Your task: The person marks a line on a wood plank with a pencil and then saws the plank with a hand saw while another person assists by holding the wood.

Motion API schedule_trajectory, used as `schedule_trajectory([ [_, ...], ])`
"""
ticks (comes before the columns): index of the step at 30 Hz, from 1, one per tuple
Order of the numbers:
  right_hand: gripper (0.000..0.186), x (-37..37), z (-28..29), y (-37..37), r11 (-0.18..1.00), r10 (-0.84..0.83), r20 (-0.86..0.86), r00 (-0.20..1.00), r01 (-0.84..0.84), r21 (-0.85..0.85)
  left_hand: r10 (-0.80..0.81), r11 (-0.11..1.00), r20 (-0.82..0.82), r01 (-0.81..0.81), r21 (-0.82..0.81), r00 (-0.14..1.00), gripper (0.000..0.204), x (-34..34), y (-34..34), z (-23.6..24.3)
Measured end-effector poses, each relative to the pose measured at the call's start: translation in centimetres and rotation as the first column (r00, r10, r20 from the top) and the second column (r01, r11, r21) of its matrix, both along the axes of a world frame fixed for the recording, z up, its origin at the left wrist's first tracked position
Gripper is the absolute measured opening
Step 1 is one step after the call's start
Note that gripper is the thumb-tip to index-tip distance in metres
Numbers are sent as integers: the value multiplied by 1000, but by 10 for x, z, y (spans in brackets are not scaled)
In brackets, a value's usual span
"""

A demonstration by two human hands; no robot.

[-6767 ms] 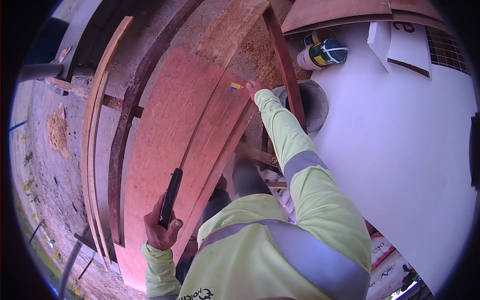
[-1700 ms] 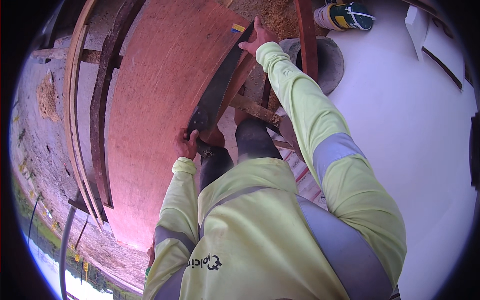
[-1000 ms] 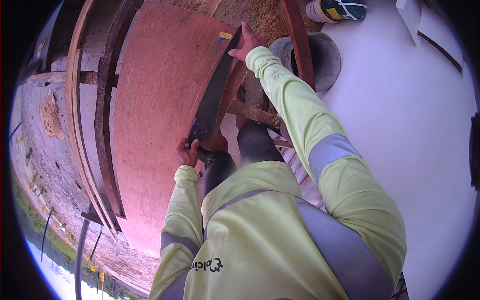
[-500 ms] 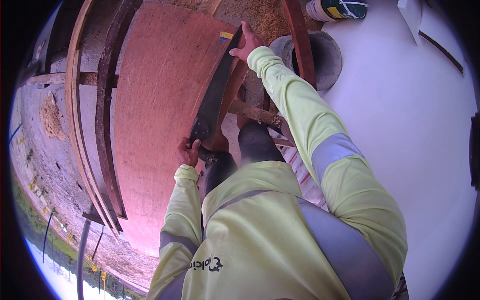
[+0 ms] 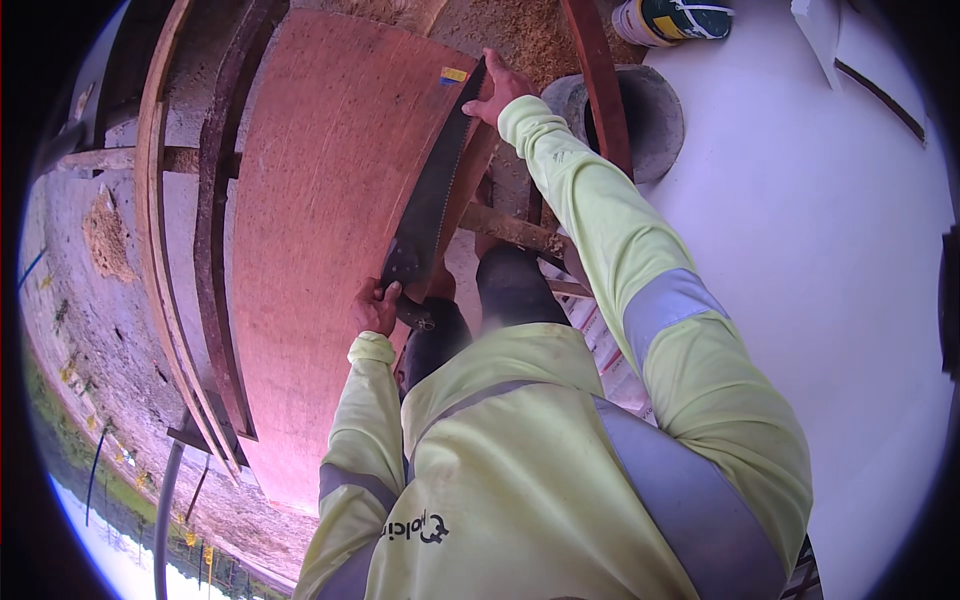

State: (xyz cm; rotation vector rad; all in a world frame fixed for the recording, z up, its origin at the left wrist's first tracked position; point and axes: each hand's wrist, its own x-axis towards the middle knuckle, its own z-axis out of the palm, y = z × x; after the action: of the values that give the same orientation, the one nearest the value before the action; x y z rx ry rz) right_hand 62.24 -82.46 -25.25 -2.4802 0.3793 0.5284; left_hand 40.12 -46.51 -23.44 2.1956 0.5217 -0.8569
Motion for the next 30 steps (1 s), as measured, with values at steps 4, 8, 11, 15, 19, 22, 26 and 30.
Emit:
schedule_trajectory([
  [4, 99, 2, -5, 1, 1000, 8, -5, 1000, -8, 18, -4, 1000, -6, 4, -10, 1000, 24, -2, 5, -6],
  [8, 98, -5, -14, -3, 1000, 16, 97, 995, -15, -19, -1, 1000, -46, 0, -22, 999, 22, 1, 1, -6],
  [11, 98, 0, -9, 4, 1000, 23, 63, 998, -22, -10, 12, 998, -8, -13, -60, 1000, 21, -8, 14, -16],
  [15, 98, -4, -13, -1, 999, 23, 66, 998, -21, -28, 24, 995, -44, -28, -93, 999, 21, -3, 7, -11],
  [19, 98, -1, -15, 2, 1000, 13, 53, 999, -13, -6, -17, 996, -29, 15, -88, 999, 23, -6, 15, -17],
  [22, 97, -2, -17, 0, 1000, -1, 42, 999, 2, -14, -28, 995, -52, 22, -102, 998, 25, -2, 12, -13],
  [26, 98, 1, -14, 5, 1000, 3, 31, 999, -3, -13, -51, 996, -35, 48, -79, 998, 26, -4, 18, -15],
  [30, 104, 3, -7, 1, 999, 3, -39, 999, -4, -42, -46, 995, -64, 41, -87, 997, 27, 3, 7, -6],
])
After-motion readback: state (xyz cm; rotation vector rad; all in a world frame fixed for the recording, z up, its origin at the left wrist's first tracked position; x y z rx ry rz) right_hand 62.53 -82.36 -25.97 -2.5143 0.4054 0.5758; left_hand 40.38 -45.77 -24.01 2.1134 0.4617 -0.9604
